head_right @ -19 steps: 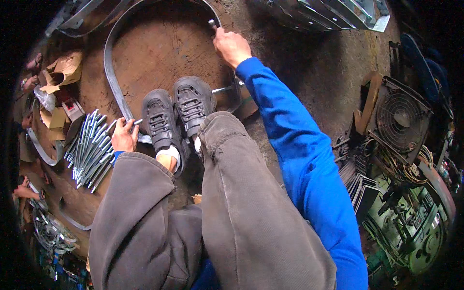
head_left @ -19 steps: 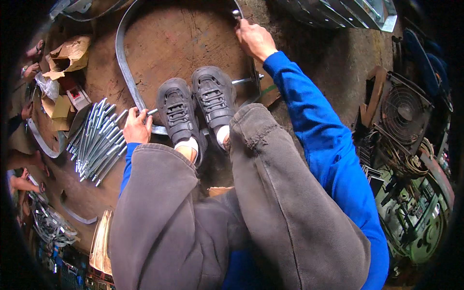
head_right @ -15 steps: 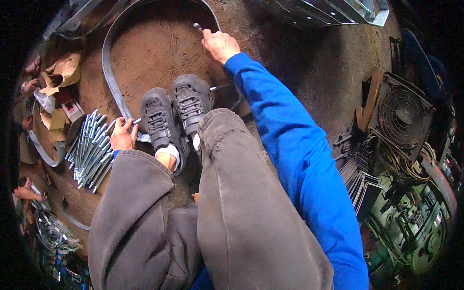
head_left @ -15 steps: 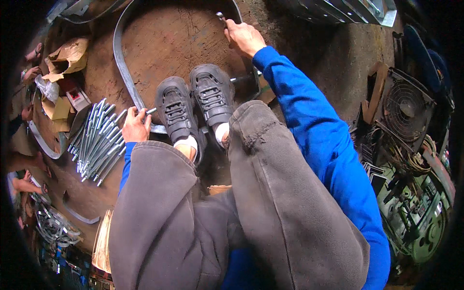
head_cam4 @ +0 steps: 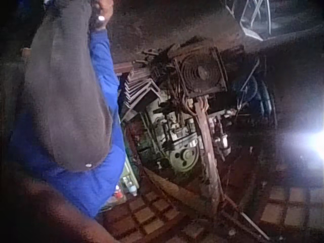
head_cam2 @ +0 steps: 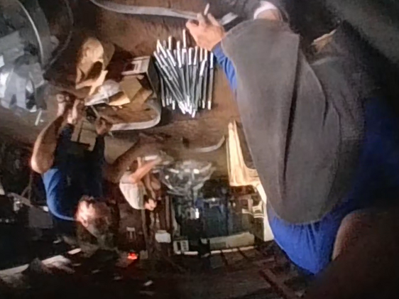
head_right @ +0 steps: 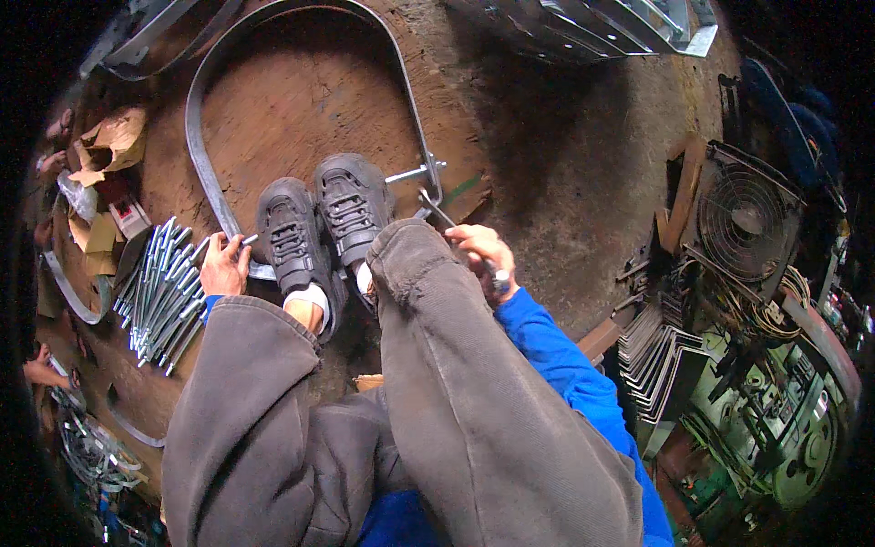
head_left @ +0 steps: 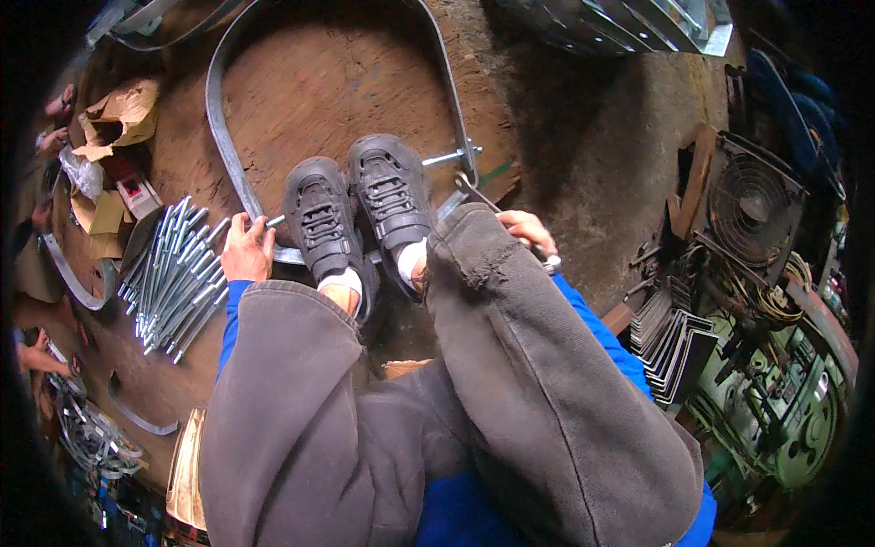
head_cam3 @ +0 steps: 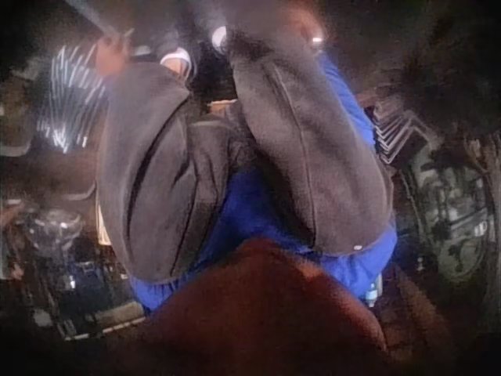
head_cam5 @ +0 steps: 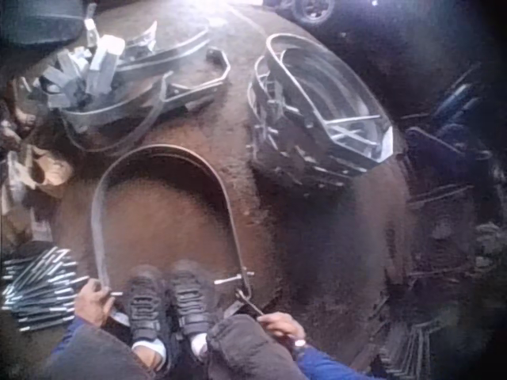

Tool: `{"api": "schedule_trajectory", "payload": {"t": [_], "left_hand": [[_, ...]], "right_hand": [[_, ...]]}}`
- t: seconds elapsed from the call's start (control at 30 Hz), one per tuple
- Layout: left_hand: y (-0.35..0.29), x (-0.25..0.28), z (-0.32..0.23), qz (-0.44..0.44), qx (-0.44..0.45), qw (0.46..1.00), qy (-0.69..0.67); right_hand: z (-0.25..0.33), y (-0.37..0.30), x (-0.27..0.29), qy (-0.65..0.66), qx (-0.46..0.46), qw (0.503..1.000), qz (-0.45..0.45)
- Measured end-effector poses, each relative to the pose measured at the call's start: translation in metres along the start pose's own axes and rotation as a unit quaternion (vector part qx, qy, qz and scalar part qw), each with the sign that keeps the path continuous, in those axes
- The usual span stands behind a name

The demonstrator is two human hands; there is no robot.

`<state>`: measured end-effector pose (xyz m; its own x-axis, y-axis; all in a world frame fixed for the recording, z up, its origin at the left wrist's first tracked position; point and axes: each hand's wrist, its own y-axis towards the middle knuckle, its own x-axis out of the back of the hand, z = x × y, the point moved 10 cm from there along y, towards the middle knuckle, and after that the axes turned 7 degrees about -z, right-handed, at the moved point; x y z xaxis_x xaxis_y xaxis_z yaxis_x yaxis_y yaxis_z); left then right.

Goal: The person sits on the floor and uses a wrench to tighten bolts on a curved metal frame. They repeatedly adjust the frame's position and tighten fasteners at different points. At the end, they lift the frame and place it onto a stack of similar frames.

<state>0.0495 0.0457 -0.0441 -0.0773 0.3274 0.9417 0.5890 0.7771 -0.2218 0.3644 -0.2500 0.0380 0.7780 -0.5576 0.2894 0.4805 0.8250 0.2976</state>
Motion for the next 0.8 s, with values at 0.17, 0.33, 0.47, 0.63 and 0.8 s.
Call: {"api": "schedule_trajectory", "payload": {"t": [0.17, 0.33, 0.47, 0.63, 0.8], "left_hand": [[0.002, 0.0, 0.0, -0.008, 0.01, 1.0, -0.015], [0.005, 0.002, -0.005, -0.023, -0.011, 0.999, -0.023], [-0.002, 0.005, -0.001, -0.035, -0.01, 0.999, -0.012], [0.002, -0.002, -0.003, -0.01, -0.004, 1.0, 0.003], [0.014, -0.012, -0.025, 0.041, -0.008, 0.999, 0.0]], "right_hand": [[0.012, 0.033, 0.031, -0.062, -0.022, 0.989, -0.129], [-0.007, 0.045, 0.022, -0.123, 0.024, 0.99, -0.069], [-0.004, 0.071, 0.002, -0.222, 0.053, 0.973, -0.027], [-0.096, 0.166, -0.029, -0.3, -0.047, 0.95, 0.076], [-0.22, 0.189, -0.035, -0.391, -0.072, 0.894, 0.205]]}}
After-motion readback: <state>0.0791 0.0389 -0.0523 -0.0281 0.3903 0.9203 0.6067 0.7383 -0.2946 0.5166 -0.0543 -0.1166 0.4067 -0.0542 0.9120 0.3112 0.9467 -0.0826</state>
